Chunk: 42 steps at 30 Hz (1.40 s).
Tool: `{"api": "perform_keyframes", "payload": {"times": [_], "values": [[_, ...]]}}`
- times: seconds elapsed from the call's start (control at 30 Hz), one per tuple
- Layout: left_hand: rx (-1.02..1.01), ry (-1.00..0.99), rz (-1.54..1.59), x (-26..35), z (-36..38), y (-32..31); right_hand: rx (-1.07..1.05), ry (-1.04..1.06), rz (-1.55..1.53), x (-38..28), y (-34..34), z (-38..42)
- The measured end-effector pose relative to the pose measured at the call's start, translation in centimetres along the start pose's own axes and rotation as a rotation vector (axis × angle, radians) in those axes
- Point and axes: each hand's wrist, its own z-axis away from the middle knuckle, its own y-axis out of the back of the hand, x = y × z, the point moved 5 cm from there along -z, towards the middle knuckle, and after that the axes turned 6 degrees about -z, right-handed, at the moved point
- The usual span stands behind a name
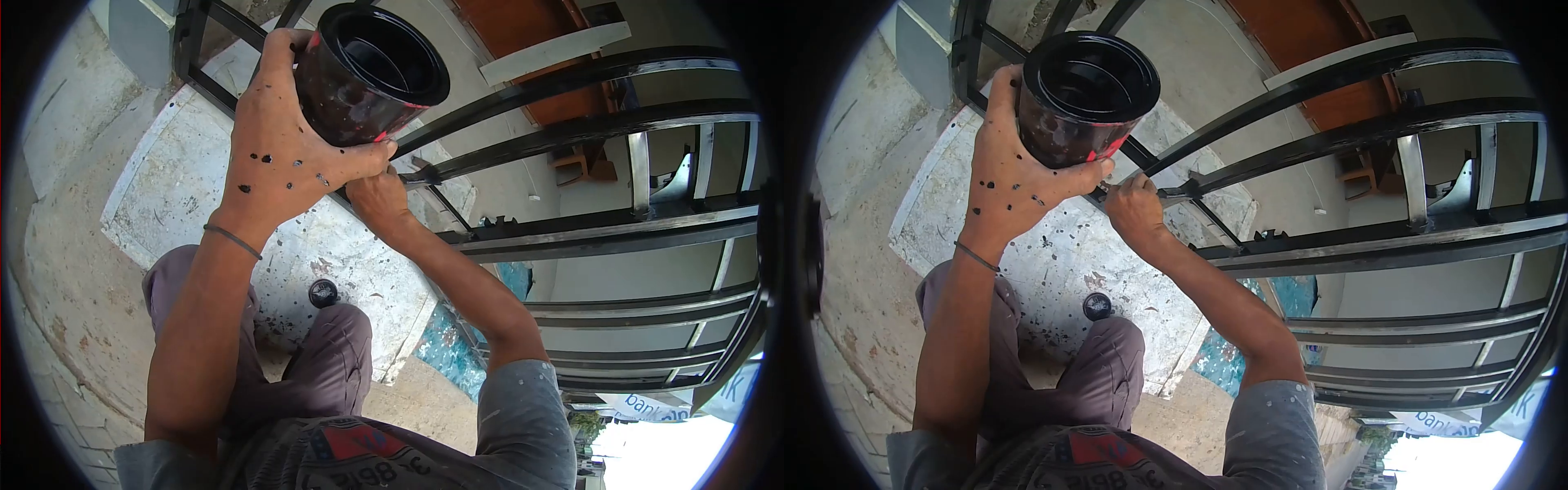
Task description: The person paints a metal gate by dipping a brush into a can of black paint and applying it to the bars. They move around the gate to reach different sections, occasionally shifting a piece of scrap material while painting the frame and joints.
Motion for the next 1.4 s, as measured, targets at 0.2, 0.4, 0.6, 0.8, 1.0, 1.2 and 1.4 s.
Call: {"api": "perform_keyframes", "payload": {"times": [0.2, 0.4, 0.6, 0.8, 1.0, 1.2, 1.4], "values": [[-0.008, 0.020, 0.006, 0.0, 0.0, 0.4, 0.019, 0.048, -0.033, -2.5, -5.1, 0.3], [-0.007, 0.021, 0.008, 0.0, 0.0, 0.3, -0.030, 0.015, -0.056, -4.8, -7.7, 1.0], [-0.016, 0.013, 0.010, 0.3, 0.2, 0.5, -0.043, -0.020, -0.213, -6.0, -9.1, 2.4], [-0.046, 0.004, 0.006, 0.6, 0.4, 0.6, 0.196, -0.325, -0.654, -4.2, -6.8, 8.5], [-0.031, -0.076, 0.007, 1.0, 0.7, -0.1, 0.520, -0.506, -0.694, 0.8, -3.3, 14.9], [-0.124, 0.000, 0.039, 2.1, 1.3, -0.7, 0.786, -0.381, -0.433, -0.4, 1.7, 15.7], [-0.101, -0.040, 0.086, 2.6, 1.7, -1.4, 0.357, -0.303, -0.579, -5.5, -9.5, 16.0]]}}
